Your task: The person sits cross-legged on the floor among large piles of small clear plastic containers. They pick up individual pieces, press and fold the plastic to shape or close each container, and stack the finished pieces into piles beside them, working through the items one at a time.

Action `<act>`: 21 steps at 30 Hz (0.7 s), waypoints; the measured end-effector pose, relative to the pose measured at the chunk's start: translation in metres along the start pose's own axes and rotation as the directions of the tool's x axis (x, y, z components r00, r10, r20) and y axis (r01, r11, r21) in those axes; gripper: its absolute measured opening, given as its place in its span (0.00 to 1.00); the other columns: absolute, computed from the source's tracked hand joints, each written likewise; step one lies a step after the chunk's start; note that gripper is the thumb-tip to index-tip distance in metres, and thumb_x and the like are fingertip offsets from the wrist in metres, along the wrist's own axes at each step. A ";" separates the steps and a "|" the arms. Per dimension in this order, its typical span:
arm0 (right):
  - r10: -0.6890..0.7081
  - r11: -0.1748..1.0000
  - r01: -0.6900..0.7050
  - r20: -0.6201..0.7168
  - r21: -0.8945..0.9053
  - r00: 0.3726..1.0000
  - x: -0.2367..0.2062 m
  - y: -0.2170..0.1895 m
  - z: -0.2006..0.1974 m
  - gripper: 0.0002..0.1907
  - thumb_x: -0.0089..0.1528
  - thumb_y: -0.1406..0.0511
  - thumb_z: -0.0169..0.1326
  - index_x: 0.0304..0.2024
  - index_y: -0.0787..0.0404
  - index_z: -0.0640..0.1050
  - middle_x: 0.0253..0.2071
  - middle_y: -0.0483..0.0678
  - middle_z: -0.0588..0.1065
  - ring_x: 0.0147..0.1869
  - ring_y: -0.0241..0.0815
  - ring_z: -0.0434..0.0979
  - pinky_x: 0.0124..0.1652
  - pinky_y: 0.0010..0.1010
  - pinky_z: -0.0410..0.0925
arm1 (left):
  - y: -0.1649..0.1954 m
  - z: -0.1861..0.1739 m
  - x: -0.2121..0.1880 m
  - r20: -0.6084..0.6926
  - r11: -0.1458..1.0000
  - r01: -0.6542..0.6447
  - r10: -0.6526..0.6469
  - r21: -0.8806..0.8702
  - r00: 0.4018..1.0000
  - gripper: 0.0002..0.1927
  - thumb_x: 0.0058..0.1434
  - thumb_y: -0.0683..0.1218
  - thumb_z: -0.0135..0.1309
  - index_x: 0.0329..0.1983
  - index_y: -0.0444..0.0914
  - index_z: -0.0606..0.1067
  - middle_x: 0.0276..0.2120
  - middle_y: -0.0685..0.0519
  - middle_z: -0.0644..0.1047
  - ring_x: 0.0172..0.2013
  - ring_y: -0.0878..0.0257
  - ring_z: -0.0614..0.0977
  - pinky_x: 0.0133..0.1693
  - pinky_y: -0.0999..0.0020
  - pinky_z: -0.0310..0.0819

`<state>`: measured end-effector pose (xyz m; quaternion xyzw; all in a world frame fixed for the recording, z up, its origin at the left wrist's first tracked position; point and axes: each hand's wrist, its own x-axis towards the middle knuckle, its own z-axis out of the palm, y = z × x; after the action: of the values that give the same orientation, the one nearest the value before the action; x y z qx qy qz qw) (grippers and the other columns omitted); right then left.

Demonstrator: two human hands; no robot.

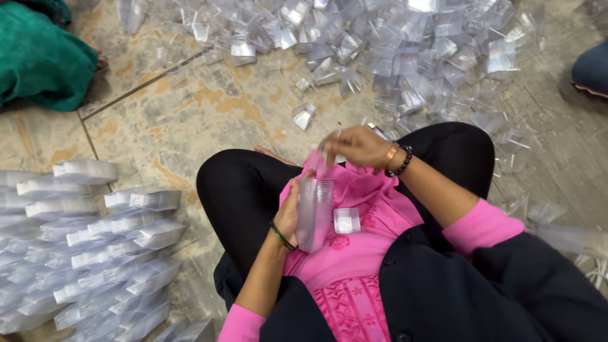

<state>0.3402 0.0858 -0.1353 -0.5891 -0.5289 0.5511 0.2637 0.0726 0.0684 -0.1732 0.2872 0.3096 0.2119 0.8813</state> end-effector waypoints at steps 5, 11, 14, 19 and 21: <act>-0.098 0.970 0.179 0.411 -0.165 0.906 -0.037 -0.014 0.006 0.26 0.76 0.53 0.44 0.47 0.70 0.81 0.35 0.56 0.79 0.35 0.39 0.77 0.38 0.31 0.72 | -0.015 0.016 0.006 0.086 0.990 0.104 -0.095 -0.096 0.992 0.37 0.69 0.67 0.32 0.78 0.51 0.52 0.69 0.56 0.66 0.64 0.63 0.72 0.63 0.61 0.67; -0.403 0.869 0.417 -0.109 0.266 0.909 -0.063 -0.010 0.031 0.28 0.69 0.60 0.54 0.68 0.63 0.67 0.58 0.51 0.74 0.55 0.36 0.75 0.56 0.29 0.71 | -0.015 0.008 0.011 0.402 0.766 -0.036 0.376 -0.641 0.835 0.31 0.84 0.67 0.33 0.79 0.46 0.55 0.68 0.46 0.65 0.66 0.50 0.69 0.67 0.52 0.67; -0.254 0.793 0.219 -0.018 0.568 0.967 -0.076 -0.014 0.072 0.40 0.62 0.65 0.60 0.72 0.57 0.54 0.64 0.45 0.67 0.62 0.32 0.71 0.58 0.29 0.70 | 0.002 0.011 0.024 0.048 0.783 -0.349 0.432 -0.515 0.901 0.31 0.75 0.65 0.34 0.77 0.50 0.55 0.70 0.50 0.65 0.68 0.53 0.67 0.65 0.53 0.66; -0.114 0.880 0.196 -0.210 0.431 0.971 -0.087 -0.022 0.094 0.45 0.56 0.64 0.67 0.71 0.60 0.58 0.56 0.52 0.71 0.56 0.41 0.76 0.53 0.33 0.72 | 0.016 0.037 0.043 -0.152 0.763 -0.646 0.641 0.023 0.752 0.31 0.76 0.61 0.38 0.77 0.46 0.54 0.74 0.48 0.61 0.71 0.52 0.64 0.70 0.52 0.59; -0.072 0.996 0.087 -0.415 0.018 0.907 -0.091 -0.026 0.090 0.47 0.52 0.61 0.69 0.70 0.61 0.64 0.47 0.56 0.75 0.47 0.49 0.79 0.47 0.35 0.74 | 0.014 0.048 0.045 -0.213 0.759 -0.650 0.631 -0.028 0.746 0.32 0.75 0.64 0.34 0.78 0.50 0.52 0.75 0.53 0.58 0.72 0.55 0.63 0.71 0.55 0.57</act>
<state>0.2636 -0.0139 -0.1015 -0.6656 -0.4747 0.4119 0.4025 0.1342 0.0861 -0.1528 0.3098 0.2637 0.5433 0.7344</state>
